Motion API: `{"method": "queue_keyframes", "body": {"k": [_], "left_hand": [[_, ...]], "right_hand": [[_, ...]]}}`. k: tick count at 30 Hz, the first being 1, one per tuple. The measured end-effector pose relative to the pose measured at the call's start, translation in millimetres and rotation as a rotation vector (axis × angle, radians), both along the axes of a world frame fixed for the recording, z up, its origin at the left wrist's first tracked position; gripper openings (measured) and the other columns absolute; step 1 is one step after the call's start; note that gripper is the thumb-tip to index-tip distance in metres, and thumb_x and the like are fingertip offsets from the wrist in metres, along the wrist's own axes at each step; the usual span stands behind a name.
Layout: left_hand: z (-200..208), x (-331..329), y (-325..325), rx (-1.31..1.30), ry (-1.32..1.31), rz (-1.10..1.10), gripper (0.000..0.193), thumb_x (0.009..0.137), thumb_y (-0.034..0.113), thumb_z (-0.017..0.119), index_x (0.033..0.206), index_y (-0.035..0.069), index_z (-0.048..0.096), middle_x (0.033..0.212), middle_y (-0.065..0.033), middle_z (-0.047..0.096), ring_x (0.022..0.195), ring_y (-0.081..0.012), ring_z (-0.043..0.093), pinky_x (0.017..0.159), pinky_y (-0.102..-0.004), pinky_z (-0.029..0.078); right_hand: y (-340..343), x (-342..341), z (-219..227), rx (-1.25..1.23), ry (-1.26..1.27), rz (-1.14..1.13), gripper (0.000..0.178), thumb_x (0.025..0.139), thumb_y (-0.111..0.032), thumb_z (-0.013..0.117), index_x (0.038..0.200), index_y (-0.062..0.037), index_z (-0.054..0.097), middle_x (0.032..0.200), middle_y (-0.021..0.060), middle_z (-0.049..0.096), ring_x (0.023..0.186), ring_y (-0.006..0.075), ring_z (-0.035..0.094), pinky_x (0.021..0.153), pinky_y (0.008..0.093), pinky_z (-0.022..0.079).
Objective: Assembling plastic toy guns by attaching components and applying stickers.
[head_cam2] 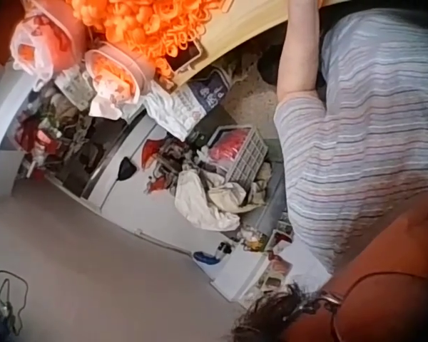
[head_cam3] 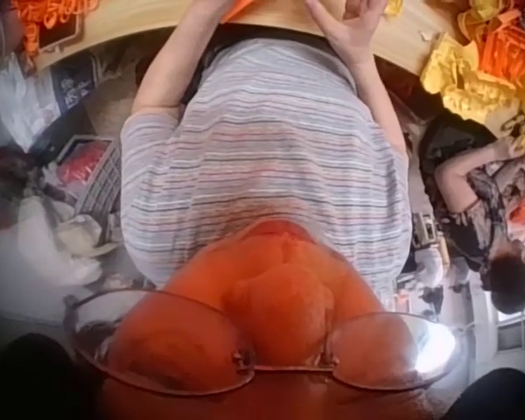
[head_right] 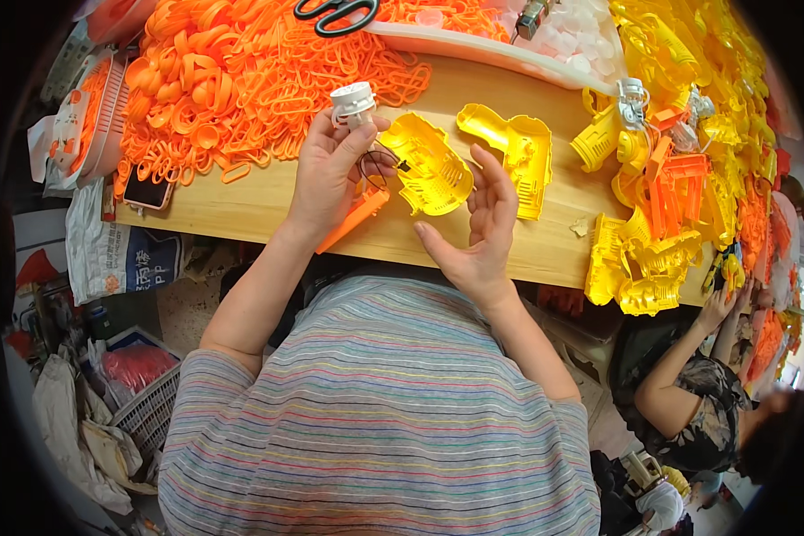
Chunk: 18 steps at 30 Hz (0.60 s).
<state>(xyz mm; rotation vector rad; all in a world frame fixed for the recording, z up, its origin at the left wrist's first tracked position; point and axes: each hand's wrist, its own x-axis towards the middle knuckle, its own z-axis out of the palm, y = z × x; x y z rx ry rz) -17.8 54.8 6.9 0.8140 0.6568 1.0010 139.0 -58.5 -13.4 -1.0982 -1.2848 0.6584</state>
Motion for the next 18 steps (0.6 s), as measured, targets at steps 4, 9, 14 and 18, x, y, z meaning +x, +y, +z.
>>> {"method": "queue_keyframes", "body": {"k": [4, 9, 14, 18], "left_hand": [[1, 0, -2, 0.004, -0.027, -0.015, 0.034, 0.092, 0.011, 0.063, 0.116, 0.002, 0.041, 0.104, -0.0106, 0.06, 0.077, -0.0158, 0.066, 0.065, -0.0294, 0.058], [2, 0, -4, 0.009, -0.06, -0.043, 0.036, 0.091, 0.009, 0.063, 0.118, 0.003, 0.04, 0.108, -0.011, 0.058, 0.079, -0.0159, 0.066, 0.064, -0.029, 0.058], [4, 2, -10, 0.192, 0.078, -0.023, 0.033, 0.094, 0.007, 0.059, 0.121, 0.005, 0.041, 0.109, -0.0111, 0.06, 0.077, -0.013, 0.064, 0.059, -0.0251, 0.055], [4, 6, -11, 0.354, 0.181, 0.002, 0.039, 0.091, 0.005, 0.062, 0.123, 0.005, 0.04, 0.114, -0.0095, 0.056, 0.077, -0.0084, 0.06, 0.056, -0.02, 0.05]], "right_hand": [[6, -10, -1, -0.09, 0.081, 0.031, 0.087, 0.074, 0.003, 0.074, 0.144, -0.0072, 0.023, 0.146, 0.0153, 0.03, 0.134, 0.0271, 0.036, 0.112, 0.0399, 0.034], [16, -17, -11, -0.002, 0.048, -0.035, 0.085, 0.076, -0.006, 0.078, 0.142, -0.0061, 0.024, 0.145, 0.0157, 0.032, 0.134, 0.0268, 0.038, 0.11, 0.0393, 0.036], [23, -10, -19, 0.122, -0.124, -0.104, 0.085, 0.076, -0.014, 0.081, 0.14, -0.0089, 0.026, 0.145, 0.0184, 0.032, 0.134, 0.0298, 0.038, 0.109, 0.0408, 0.037], [25, -10, -20, 0.163, -0.092, -0.161, 0.084, 0.072, -0.013, 0.083, 0.135, -0.0079, 0.028, 0.142, 0.0235, 0.034, 0.131, 0.0333, 0.04, 0.109, 0.0424, 0.036]]}}
